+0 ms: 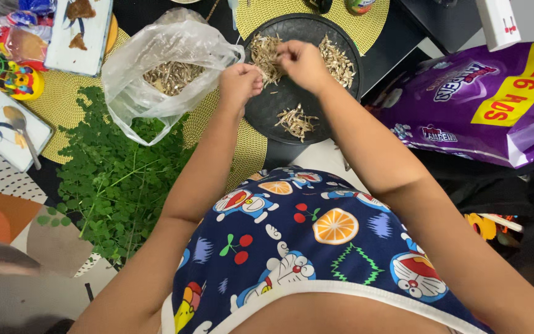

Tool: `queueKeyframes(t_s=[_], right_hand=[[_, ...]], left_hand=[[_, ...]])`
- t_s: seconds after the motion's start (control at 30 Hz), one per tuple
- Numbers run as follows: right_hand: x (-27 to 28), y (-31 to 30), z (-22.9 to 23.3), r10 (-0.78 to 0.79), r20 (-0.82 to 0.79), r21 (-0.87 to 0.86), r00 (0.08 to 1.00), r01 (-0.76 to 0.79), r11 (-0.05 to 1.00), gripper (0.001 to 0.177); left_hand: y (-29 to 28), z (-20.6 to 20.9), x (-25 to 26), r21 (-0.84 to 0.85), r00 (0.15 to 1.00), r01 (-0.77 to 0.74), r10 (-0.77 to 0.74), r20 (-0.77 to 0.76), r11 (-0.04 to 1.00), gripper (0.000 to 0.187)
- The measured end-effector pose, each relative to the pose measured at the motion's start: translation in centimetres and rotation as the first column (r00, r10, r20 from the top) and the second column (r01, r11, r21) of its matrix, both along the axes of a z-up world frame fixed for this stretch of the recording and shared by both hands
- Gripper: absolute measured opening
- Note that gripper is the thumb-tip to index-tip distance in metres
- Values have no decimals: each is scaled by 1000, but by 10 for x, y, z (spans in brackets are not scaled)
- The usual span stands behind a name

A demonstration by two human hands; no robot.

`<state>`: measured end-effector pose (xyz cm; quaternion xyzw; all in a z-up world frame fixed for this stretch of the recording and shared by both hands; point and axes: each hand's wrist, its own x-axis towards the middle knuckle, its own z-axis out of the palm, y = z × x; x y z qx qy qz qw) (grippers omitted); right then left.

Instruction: The person prepares dried small fish by hand, picking them from a plastic bag and placing them into a small black dish on a table.

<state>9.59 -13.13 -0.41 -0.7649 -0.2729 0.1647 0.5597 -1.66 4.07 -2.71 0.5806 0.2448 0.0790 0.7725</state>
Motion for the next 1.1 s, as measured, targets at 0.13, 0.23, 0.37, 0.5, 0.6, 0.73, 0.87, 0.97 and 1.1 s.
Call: queueKeyframes(t_s=[0.13,0.23,0.37,0.5,0.6,0.73,0.87,0.97,1.1], right_hand=[[-29,-15,1,180,-21,89,983,-177,980,19],[-37,-23,-4,-23,-45,-15,999,23,1000,9],[-20,-69,-14,-146,208,-138,967,177,974,5],[-5,-108,-11,-194,659,-282,726,479,831,12],[-8,-122,-2,-224,644,-299,732,510,806,38],[-19,-122,2,-273,558,-249,783,472,845,38],[-36,-119,0,-105,405,-269,908,229,935,23],[-53,-114,0,151,413,-321,898,-12,947,24],[-71,-99,-7,265,544,-364,796,-61,929,24]], left_hand=[[-23,6,-1,-49,990,25,-32,-140,998,10],[-39,-3,3,53,982,105,-95,-162,993,17],[-55,-35,11,351,972,227,-234,-20,909,36],[-60,-45,-1,607,907,420,-329,-262,675,37],[-76,-43,-9,692,905,425,-286,-315,583,35],[-85,-56,-2,793,921,378,-278,-271,478,17],[-78,-68,6,664,895,441,-352,-275,604,13],[-73,-63,3,632,899,439,-326,-294,639,12],[-73,-57,-6,658,920,387,-313,-235,646,6]])
